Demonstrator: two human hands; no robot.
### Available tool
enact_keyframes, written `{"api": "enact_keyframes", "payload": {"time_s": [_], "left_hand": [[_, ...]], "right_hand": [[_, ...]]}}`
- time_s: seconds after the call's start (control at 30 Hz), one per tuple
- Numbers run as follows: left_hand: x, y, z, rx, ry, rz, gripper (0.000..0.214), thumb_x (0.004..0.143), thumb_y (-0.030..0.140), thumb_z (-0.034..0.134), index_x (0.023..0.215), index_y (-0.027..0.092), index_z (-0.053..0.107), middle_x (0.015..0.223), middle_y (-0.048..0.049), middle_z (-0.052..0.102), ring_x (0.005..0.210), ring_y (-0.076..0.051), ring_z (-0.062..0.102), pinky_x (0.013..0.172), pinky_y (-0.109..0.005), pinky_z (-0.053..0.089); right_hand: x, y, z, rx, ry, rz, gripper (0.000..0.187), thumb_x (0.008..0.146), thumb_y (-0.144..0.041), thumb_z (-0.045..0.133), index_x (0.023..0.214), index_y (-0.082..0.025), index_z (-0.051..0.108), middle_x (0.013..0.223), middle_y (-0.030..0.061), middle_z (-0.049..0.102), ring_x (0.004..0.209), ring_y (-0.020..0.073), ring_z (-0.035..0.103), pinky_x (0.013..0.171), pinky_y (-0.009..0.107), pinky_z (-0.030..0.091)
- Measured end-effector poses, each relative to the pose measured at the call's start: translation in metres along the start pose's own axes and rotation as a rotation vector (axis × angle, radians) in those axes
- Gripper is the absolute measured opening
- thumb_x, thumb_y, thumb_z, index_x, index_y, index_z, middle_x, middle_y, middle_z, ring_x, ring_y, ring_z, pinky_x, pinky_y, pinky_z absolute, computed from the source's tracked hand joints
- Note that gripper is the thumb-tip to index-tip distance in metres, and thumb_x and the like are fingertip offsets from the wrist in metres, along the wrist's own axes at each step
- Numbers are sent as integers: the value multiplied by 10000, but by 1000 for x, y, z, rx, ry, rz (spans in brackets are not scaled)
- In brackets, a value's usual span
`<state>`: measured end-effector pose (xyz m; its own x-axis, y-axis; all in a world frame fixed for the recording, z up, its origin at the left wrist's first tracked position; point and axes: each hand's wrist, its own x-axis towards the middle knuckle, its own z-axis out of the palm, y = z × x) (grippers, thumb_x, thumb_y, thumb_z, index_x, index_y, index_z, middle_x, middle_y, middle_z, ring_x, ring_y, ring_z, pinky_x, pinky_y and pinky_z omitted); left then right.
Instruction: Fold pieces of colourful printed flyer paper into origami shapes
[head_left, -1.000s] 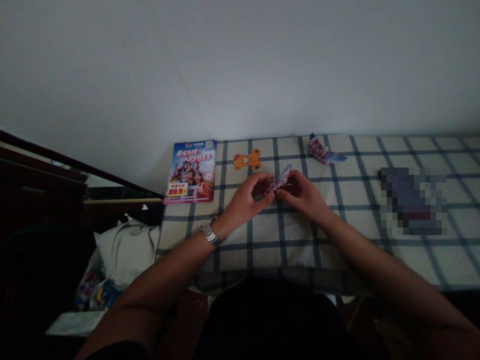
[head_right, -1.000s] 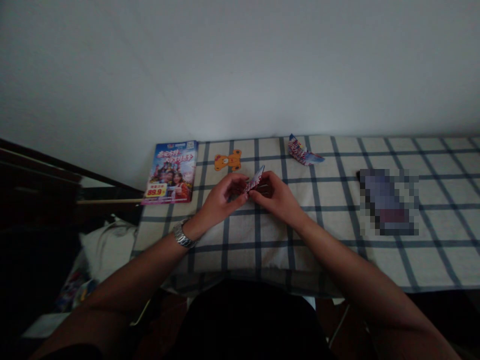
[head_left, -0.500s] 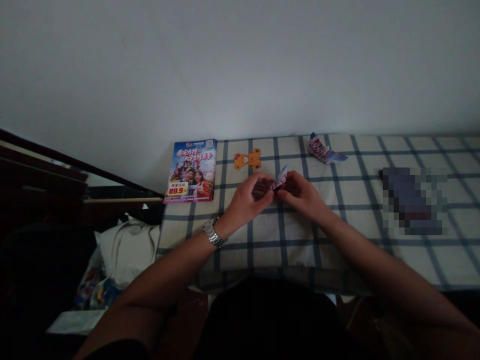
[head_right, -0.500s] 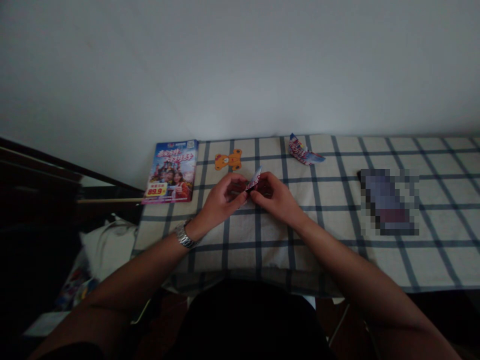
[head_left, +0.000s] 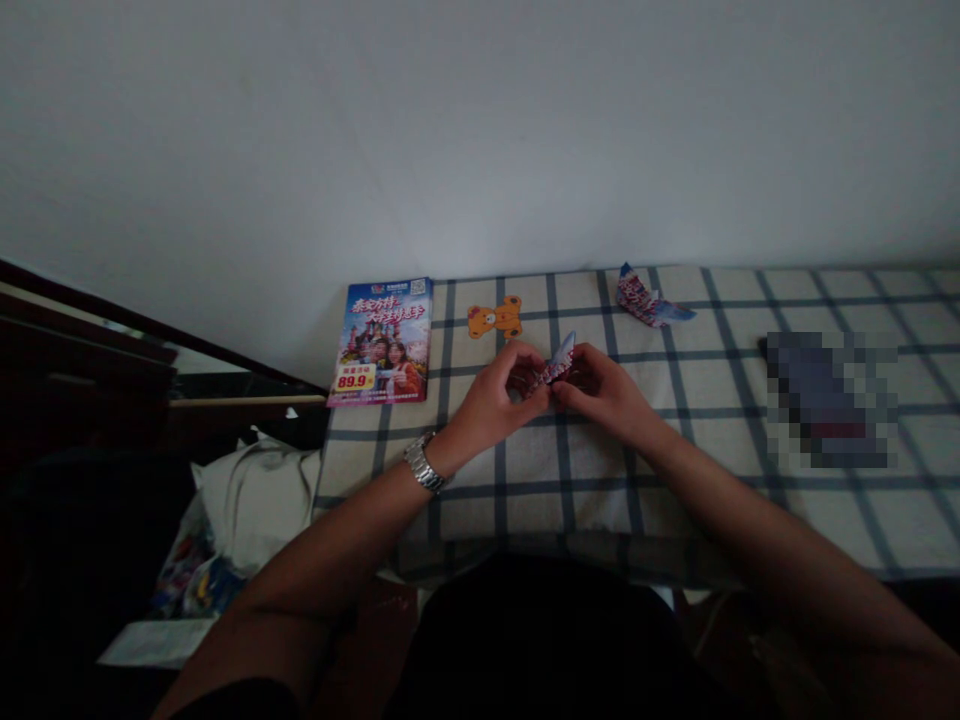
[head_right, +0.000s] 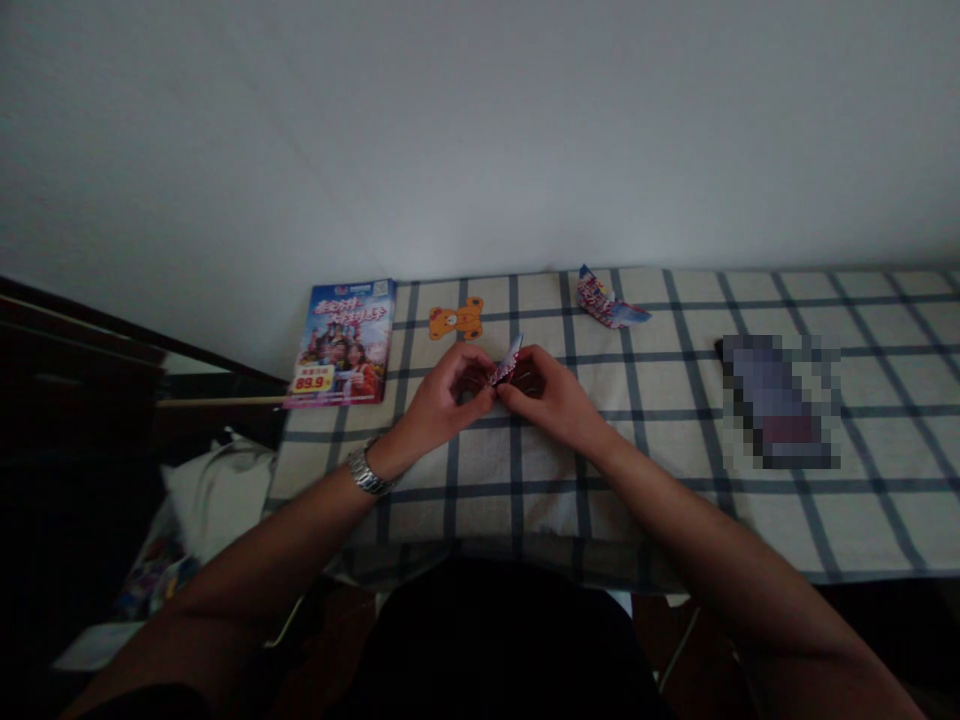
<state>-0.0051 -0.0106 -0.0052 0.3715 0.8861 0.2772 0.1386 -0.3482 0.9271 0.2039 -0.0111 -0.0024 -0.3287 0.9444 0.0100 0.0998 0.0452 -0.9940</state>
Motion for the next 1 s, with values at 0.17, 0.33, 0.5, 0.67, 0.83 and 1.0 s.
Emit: {"api": "enact_keyframes", "payload": {"time_s": [0.17,0.33,0.5,0.67,0.83,1.0], "left_hand": [[1,1,0,-12,14,-18,272,916,289,734,1103,221,548,1020,-32,630,842,-142,626,719,-246,550],[0,4,1,-27,34,-48,275,890,252,729,1094,216,550,1007,-28,624,865,-145,629,718,-235,546],[0,7,0,-60,51,-78,258,893,255,715,1085,213,548,990,-29,618,871,-150,629,710,-238,537],[1,7,-2,-52,66,-81,262,896,278,728,1076,213,550,981,-22,618,868,-144,628,732,-241,534],[0,3,-3,-59,72,-80,258,899,270,718,1085,213,549,996,-26,618,881,-144,633,738,-239,546],[0,3,-1,-13,64,-55,249,908,252,708,1096,215,548,1018,-29,634,880,-141,651,731,-234,562]], "right_hand": [[0,1,1,6,-7,8,286,881,-395,775,1070,-265,603,989,32,759,889,228,736,783,370,626],[0,0,1,-14,-9,14,278,874,-378,768,1066,-260,605,956,28,751,869,224,731,776,370,619],[0,-3,1,15,-5,9,279,856,-357,771,1059,-256,609,928,24,742,848,215,726,773,366,613],[0,-5,-1,18,-20,17,307,848,-357,783,1076,-243,611,934,27,732,843,204,720,744,346,612],[-1,-6,-2,28,-16,25,299,856,-362,788,1066,-242,612,942,31,723,825,195,709,689,324,615],[0,-6,-1,132,-28,41,338,840,-355,806,1070,-239,588,1044,30,685,762,158,691,550,263,582]]}}
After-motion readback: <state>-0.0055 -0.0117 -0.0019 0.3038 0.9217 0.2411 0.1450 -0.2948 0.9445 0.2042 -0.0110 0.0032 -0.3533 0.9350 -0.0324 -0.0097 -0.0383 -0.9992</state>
